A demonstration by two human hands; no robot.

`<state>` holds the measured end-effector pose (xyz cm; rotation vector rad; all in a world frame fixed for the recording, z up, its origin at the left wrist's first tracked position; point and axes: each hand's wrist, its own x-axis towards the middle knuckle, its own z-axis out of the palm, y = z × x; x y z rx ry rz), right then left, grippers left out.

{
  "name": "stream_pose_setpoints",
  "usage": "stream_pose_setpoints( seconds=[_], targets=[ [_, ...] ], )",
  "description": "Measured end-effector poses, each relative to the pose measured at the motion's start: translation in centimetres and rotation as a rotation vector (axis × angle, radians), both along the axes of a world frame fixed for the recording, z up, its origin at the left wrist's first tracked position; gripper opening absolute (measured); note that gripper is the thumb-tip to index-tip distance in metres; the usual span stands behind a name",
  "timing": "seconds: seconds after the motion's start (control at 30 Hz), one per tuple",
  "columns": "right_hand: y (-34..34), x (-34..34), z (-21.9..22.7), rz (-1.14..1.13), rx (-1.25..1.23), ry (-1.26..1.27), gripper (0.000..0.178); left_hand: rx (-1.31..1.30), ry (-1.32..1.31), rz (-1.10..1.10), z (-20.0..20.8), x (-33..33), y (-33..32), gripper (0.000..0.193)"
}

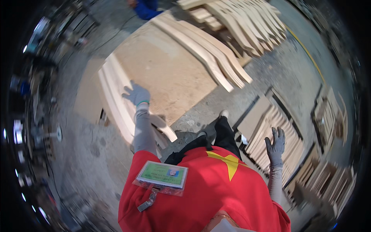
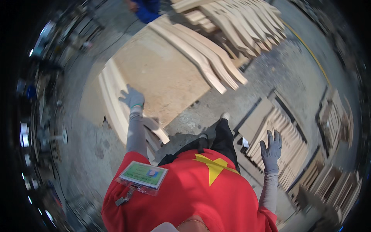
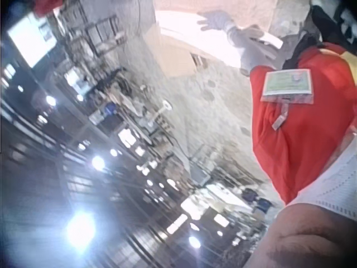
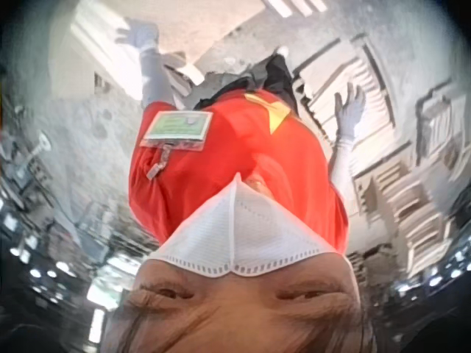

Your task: The person repeatedly picks up long, light-colored wooden planks from a table and stacks them onto a growing pile on the floor. The person handles the planks one at a time, aligning them before placing them down.

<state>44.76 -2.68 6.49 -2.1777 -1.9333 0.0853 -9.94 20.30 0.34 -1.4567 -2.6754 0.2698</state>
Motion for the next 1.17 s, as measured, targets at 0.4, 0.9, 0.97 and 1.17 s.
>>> stream_pose_setpoints(
  seconds=[0.4, 0.9, 0.97, 1.17],
  targets=[
    [-21.2, -3.1, -5.0, -0.411, -0.293, 0.164, 0.058, -0.030, -0.207, -0.678, -3.0, 16.1, -1.4, 0.060],
    [-24.7, -3.6, -6.2, -0.594, -0.468, 0.331, 0.052, 0.146, 0.085, -1.059, -5.4, 24.2, -3.3, 0.077],
    [-25.6, -3.9, -7.0, -0.657, -0.466, 0.362, 0.052, 0.044, 0.165, -1.031, -4.7, 24.7, -2.6, 0.081],
    [-29.0, -3.6, -7.9, -0.789, -0.702, 0.538, 0.060, -0.065, 0.137, -0.973, -4.5, 25.1, -1.5, 0.087]
  ],
)
